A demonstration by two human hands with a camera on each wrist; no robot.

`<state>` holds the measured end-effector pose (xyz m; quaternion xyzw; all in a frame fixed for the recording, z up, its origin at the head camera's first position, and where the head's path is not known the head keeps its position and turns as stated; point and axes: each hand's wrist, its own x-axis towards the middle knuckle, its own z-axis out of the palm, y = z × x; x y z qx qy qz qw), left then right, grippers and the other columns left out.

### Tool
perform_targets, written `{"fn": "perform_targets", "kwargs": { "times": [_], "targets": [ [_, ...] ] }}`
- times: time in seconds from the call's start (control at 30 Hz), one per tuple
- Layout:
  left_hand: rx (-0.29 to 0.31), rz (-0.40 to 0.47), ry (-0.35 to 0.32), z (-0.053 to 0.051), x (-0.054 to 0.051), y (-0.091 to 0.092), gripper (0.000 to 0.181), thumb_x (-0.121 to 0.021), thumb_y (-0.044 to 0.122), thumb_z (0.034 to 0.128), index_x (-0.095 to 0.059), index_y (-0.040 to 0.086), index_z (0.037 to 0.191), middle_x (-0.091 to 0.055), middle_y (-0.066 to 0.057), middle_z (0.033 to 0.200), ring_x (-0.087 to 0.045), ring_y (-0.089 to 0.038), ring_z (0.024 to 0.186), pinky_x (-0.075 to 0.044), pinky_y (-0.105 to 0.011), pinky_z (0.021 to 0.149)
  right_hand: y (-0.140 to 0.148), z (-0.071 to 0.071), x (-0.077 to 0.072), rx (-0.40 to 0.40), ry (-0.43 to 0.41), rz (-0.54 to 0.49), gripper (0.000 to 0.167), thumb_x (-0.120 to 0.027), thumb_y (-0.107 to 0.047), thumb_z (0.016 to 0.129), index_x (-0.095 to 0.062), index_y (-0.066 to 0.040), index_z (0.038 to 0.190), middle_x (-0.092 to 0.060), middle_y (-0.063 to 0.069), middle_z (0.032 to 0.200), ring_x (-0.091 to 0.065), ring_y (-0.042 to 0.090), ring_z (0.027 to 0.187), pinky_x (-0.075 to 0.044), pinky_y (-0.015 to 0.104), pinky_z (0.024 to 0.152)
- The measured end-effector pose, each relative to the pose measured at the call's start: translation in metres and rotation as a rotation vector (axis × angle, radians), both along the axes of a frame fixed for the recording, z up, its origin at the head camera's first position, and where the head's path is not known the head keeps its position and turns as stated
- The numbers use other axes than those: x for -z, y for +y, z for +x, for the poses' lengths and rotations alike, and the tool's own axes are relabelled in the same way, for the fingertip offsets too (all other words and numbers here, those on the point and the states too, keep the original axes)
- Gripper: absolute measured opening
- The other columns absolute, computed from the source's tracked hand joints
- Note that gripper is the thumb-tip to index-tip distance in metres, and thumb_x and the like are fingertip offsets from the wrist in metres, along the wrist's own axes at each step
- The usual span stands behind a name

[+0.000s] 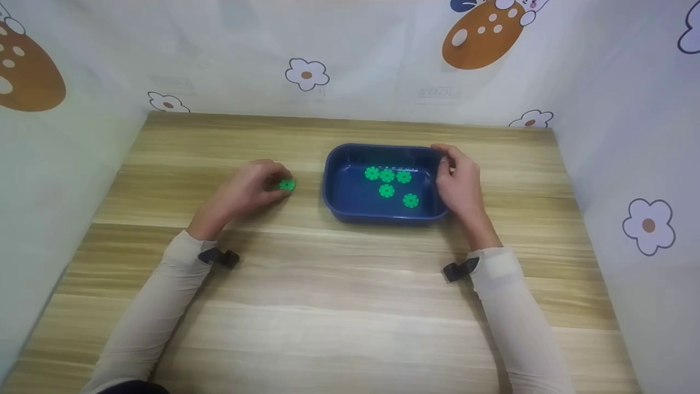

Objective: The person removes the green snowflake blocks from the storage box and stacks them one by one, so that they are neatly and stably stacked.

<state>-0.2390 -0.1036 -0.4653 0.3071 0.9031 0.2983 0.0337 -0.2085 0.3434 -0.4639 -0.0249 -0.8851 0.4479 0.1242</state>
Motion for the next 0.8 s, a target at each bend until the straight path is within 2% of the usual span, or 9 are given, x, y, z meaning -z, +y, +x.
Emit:
{"fn": "perform_targets", "kwargs": {
  "times": [0.23,0.43,0.6,0.8],
  "targets": [
    [-0.005,0.000,-0.005,0.001,-0.001,0.000,0.023,-0.081,0.010,0.0944,-0.077,-0.001,0.115,-0.075,-0.017,0.106,-0.068,-0.031,0.098,-0.059,-0.041,0.089,0.000,0.001,-0.001,0.004,-0.016,-0.017,0.038,-0.047,-0.012,0.111,-0.073,-0.012,0.138,-0.072,0.011,0.141,-0.064,0.014,0.112,-0.048,0.015,0.092],
    [-0.033,-0.008,-0.030,0.002,-0.001,0.000,0.033,-0.084,0.017,0.0944,-0.075,0.001,0.122,-0.073,-0.016,0.112,-0.068,-0.029,0.101,-0.060,-0.042,0.092,-0.001,0.000,-0.001,-0.001,-0.015,-0.009,0.038,-0.047,-0.012,0.111,-0.073,-0.012,0.138,-0.073,0.011,0.141,-0.065,0.016,0.114,-0.048,0.016,0.092],
    [-0.057,-0.006,-0.014,0.004,-0.004,0.004,0.042,-0.083,0.022,0.0959,-0.071,0.002,0.131,-0.072,-0.016,0.126,-0.068,-0.031,0.115,-0.058,-0.045,0.103,-0.001,0.002,-0.002,0.000,-0.033,-0.008,0.039,-0.046,-0.013,0.112,-0.073,-0.013,0.140,-0.072,0.009,0.143,-0.064,0.017,0.117,-0.048,0.017,0.095],
    [-0.051,0.012,0.031,0.008,-0.011,0.016,0.040,-0.078,0.023,0.0990,-0.071,0.007,0.135,-0.071,-0.013,0.136,-0.064,-0.032,0.132,-0.052,-0.047,0.115,-0.001,0.001,-0.001,0.008,-0.018,0.000,0.039,-0.046,-0.013,0.111,-0.073,-0.013,0.139,-0.073,0.009,0.141,-0.063,0.013,0.110,-0.047,0.016,0.089]
  ]
}}
